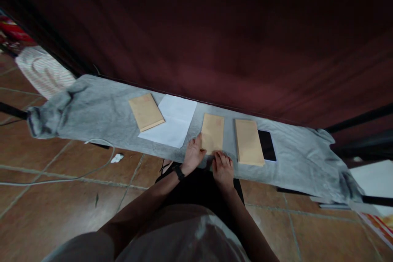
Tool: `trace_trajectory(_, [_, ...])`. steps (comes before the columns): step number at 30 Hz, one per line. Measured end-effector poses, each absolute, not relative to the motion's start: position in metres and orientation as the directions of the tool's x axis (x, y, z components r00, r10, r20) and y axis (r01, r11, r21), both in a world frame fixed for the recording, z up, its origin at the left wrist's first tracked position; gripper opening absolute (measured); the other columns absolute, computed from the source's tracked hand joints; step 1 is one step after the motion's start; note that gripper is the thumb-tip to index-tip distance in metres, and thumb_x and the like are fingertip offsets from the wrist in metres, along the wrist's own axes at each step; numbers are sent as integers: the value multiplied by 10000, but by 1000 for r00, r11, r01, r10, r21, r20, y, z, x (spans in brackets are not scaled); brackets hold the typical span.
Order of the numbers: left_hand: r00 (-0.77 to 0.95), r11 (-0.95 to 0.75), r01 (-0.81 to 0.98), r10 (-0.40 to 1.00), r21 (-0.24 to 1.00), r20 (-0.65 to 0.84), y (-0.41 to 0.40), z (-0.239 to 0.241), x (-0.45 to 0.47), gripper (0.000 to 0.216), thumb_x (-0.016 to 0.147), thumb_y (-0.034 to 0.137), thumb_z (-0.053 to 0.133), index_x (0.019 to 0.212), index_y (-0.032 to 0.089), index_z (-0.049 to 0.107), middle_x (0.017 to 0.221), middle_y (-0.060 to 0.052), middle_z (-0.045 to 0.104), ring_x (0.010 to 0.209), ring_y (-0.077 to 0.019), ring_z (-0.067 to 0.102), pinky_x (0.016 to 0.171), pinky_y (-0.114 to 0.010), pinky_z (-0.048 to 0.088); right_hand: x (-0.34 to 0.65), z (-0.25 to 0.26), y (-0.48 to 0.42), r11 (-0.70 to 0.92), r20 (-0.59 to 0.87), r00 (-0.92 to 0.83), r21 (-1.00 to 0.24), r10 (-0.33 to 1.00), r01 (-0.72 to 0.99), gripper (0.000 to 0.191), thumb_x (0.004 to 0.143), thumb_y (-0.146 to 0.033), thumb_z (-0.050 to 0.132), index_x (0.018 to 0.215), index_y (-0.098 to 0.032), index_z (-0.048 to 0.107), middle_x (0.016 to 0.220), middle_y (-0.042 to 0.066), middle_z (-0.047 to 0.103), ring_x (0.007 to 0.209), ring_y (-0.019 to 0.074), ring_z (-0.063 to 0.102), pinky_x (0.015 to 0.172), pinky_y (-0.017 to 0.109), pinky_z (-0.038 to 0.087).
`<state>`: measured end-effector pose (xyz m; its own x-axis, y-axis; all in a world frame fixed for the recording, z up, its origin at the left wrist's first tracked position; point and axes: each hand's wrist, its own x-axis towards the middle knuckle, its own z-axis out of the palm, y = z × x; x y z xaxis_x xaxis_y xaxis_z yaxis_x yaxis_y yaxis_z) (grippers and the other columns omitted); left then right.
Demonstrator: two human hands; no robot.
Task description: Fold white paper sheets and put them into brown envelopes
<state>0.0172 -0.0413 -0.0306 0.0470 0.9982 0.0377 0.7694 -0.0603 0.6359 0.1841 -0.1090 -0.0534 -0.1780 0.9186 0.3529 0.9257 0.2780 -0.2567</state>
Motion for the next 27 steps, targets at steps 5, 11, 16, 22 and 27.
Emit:
trace_trajectory(5, [-13, 152, 229, 988, 961, -153, -38, -33, 27, 732, 768, 121, 614, 1449, 176, 350, 873, -4, 681, 672, -156, 636, 648, -293, 541, 176, -38, -102, 208, 270, -152, -194, 951, 959, 360, 1005, -252, 500, 1328, -130, 603, 1239, 157, 677, 1110, 293, 614, 983, 436, 440])
trace_trajectory(11, [108, 189, -135, 979, 973, -175, -50, 4, 45, 625, 796, 263, 713, 1371, 180, 481, 850, 5, 665, 637, -115, 600, 573, -230, 493, 174, -18, -89, 134, 248, -53, -324, 967, 937, 405, 999, -181, 421, 1368, -159, 588, 1174, 165, 682, 975, 262, 667, 817, 378, 525])
trace_trajectory(16, [10, 225, -215, 974, 950, -228, -50, 20, 46, 562, 853, 472, 697, 1336, 222, 555, 1075, -58, 673, 993, -195, 657, 766, -278, 552, 178, -7, -74, 39, 187, 270, -881, 944, 472, 356, 1003, -375, 440, 1140, -172, 699, 1140, 134, 702, 973, 236, 677, 833, 364, 553])
trace_trajectory(22, [111, 340, -227, 940, 913, -323, -45, -8, 47, 556, 738, 338, 768, 1233, 163, 587, 911, -54, 732, 760, -175, 690, 659, -275, 551, 156, -13, -74, -202, -328, 232, -875, 916, -440, 400, 765, -575, 744, 824, -187, 668, 762, 25, 716, 666, 158, 667, 649, 281, 561])
trace_trajectory(27, [100, 342, -27, 936, 939, -337, -33, -28, 34, 539, 694, 208, 727, 1214, 175, 590, 779, -3, 721, 562, -126, 630, 481, -201, 464, 162, -24, -85, -333, -392, 68, -850, 917, -408, 427, 745, -603, 741, 829, -192, 661, 800, 56, 743, 734, 199, 723, 722, 347, 601])
